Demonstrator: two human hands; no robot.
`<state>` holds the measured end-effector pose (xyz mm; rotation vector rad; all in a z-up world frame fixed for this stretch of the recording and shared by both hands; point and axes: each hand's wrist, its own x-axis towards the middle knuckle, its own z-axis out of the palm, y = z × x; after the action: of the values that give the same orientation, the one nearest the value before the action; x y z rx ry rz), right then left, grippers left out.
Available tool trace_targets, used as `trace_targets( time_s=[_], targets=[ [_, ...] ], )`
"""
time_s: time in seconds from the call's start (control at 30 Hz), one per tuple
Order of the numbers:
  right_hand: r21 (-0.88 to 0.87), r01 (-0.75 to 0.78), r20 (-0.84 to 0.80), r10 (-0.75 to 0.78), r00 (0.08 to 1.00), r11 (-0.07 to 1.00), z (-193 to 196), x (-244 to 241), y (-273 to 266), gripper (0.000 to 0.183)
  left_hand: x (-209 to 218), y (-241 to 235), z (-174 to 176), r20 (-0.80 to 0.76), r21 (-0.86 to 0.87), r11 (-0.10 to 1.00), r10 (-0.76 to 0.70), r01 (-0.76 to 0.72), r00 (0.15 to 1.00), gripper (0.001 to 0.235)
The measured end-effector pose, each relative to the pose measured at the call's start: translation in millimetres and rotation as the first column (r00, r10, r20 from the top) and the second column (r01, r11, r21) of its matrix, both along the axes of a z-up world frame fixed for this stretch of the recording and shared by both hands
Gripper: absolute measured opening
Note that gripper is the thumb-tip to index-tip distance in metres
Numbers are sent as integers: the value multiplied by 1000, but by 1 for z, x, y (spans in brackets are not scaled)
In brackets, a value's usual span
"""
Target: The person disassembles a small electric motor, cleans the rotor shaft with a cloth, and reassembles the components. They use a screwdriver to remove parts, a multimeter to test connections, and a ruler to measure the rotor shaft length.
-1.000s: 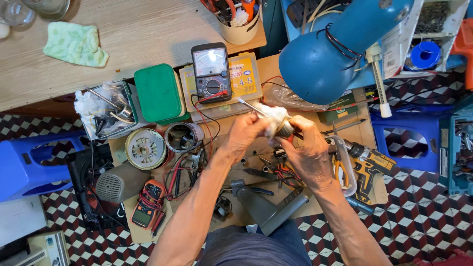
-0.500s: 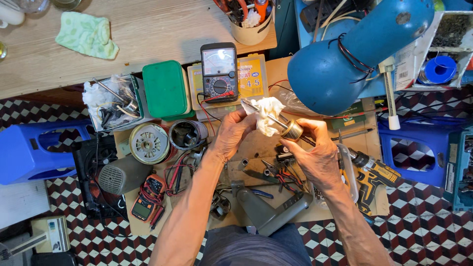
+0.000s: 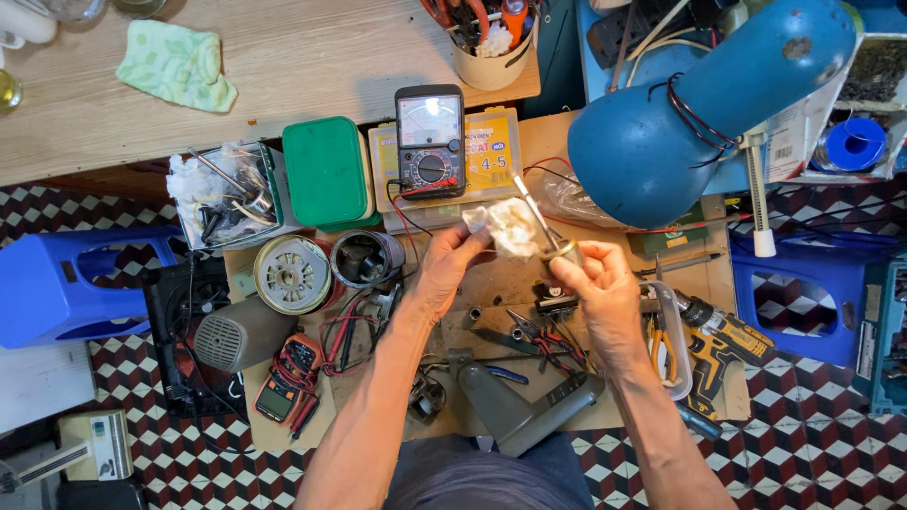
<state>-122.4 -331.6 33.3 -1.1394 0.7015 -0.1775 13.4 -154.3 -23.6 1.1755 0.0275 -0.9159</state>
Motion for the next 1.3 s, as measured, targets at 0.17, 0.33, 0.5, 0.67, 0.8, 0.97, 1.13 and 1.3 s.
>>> trace_targets(
  time_s=[0.17, 0.33, 0.5, 0.67, 0.8, 0.97, 1.13, 1.3],
  targets=[
    [624, 111, 119, -235, 965, 773, -20, -4, 27, 44, -35, 10, 3, -55, 55, 998, 28, -25, 998, 34],
    [715, 209, 25, -323, 946, 668, -25, -10, 45, 41, -58, 20, 11, -66, 82, 993, 93, -88, 993, 34],
    [713, 184, 41, -303, 952, 676, -21, -19, 50, 41, -68, 20, 24, -66, 92, 995, 41, -35, 997, 37],
    [678, 91, 107, -220, 970, 729, -15, -26, 53, 44, -77, 18, 36, -361, -139, 990, -78, 29, 929, 43],
    [677, 35, 152, -186, 971, 735, -11, -34, 49, 46, -86, 10, 35, -620, -301, 950, -127, -85, 774, 37],
    [700, -29, 213, -170, 962, 714, -6, -47, 46, 53, -92, 7, 22, -680, -299, 954, -190, -31, 708, 33],
    [638, -43, 231, -137, 963, 769, -3, -59, 43, 56, -86, 12, 16, -656, -408, 910, -352, 79, 668, 31],
    [581, -134, 278, -42, 960, 803, 1, -64, 38, 67, -72, 18, 25, -549, -406, 861, -498, 307, 671, 36]
  ],
)
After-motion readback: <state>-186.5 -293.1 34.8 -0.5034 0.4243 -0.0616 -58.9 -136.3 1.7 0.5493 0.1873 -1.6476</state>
